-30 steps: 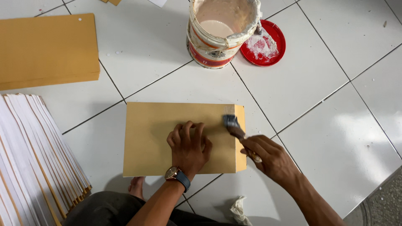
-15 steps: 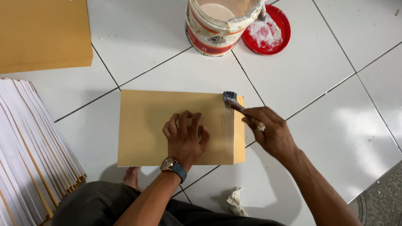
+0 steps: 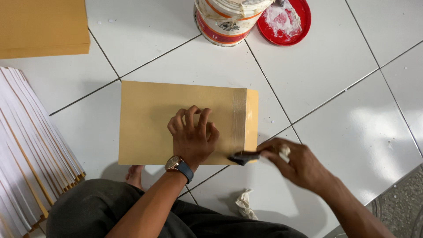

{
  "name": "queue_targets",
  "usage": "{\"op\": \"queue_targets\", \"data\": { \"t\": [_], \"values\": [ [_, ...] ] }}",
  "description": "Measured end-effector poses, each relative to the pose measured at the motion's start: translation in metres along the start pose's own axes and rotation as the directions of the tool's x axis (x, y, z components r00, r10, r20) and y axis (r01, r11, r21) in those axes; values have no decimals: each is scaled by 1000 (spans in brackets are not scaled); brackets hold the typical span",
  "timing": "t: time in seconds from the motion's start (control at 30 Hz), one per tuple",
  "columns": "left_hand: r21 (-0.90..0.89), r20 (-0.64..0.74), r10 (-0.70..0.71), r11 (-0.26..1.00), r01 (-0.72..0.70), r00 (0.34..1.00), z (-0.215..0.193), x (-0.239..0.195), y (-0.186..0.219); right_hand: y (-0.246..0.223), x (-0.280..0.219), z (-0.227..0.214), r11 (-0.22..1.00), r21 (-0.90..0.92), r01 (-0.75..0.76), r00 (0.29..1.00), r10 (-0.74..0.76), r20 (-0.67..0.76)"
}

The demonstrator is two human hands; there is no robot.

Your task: The person sits on the floor and applies white glue to the edge of a yellow paper sheet using a brush. They then fold the glued edge over and press it down with a cloth to secure the bond. This process is repeated for multiple sheets.

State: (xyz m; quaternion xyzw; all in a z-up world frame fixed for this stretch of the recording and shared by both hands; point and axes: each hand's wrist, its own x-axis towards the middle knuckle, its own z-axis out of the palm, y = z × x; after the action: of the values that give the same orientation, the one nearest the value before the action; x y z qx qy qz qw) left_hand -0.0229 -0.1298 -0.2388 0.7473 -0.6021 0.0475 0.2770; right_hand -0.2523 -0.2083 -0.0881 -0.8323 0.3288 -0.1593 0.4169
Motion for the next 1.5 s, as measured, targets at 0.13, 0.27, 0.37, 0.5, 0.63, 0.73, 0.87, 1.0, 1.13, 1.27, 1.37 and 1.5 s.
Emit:
{"op": "queue_targets", "data": {
  "t": [0.13,0.27,0.37,0.5,0.63,0.73,0.87,1.0,1.13,1.27,1.37,1.5],
  "values": [
    [-3,-2,14,1000,-14,1000,-4,1,0,43,53,-9,989,-104,102,989,-111,-93],
    [26,8,23,999,-23,1000,-2,1,0,60,104,-20,946,-261,192,944,-251,-215],
    [28,-1,20,999,-20,1000,-1,0,0,60,114,-24,907,-359,221,906,-327,-269],
    [39,-23,32,999,-31,999,0,2,0,63,71,-1,927,-318,197,939,-272,-211],
    [1,-4,12,1000,-12,1000,-14,10,6,30,-11,37,865,-318,387,904,-425,-55],
    [8,-72,-25,1000,26,997,-29,17,15,0,-63,50,813,-303,498,867,-476,148],
    [9,-60,-20,1000,21,998,-28,15,14,9,-82,36,999,39,6,997,-9,79],
    [-34,-42,-36,999,35,998,-28,15,13,9,9,-6,936,244,-253,690,352,-633],
    [-5,-80,-32,999,32,996,-23,13,12,122,87,-29,751,658,44,407,588,-699],
    [12,-61,21,1000,-20,998,-4,6,3,159,123,-25,472,880,61,361,811,-460],
    [28,-50,25,999,-24,998,-6,3,0,170,108,6,428,886,-177,391,857,-336],
    [39,-38,29,999,-28,999,-5,3,2,105,39,56,591,619,-518,429,805,-410]
  ]
}}
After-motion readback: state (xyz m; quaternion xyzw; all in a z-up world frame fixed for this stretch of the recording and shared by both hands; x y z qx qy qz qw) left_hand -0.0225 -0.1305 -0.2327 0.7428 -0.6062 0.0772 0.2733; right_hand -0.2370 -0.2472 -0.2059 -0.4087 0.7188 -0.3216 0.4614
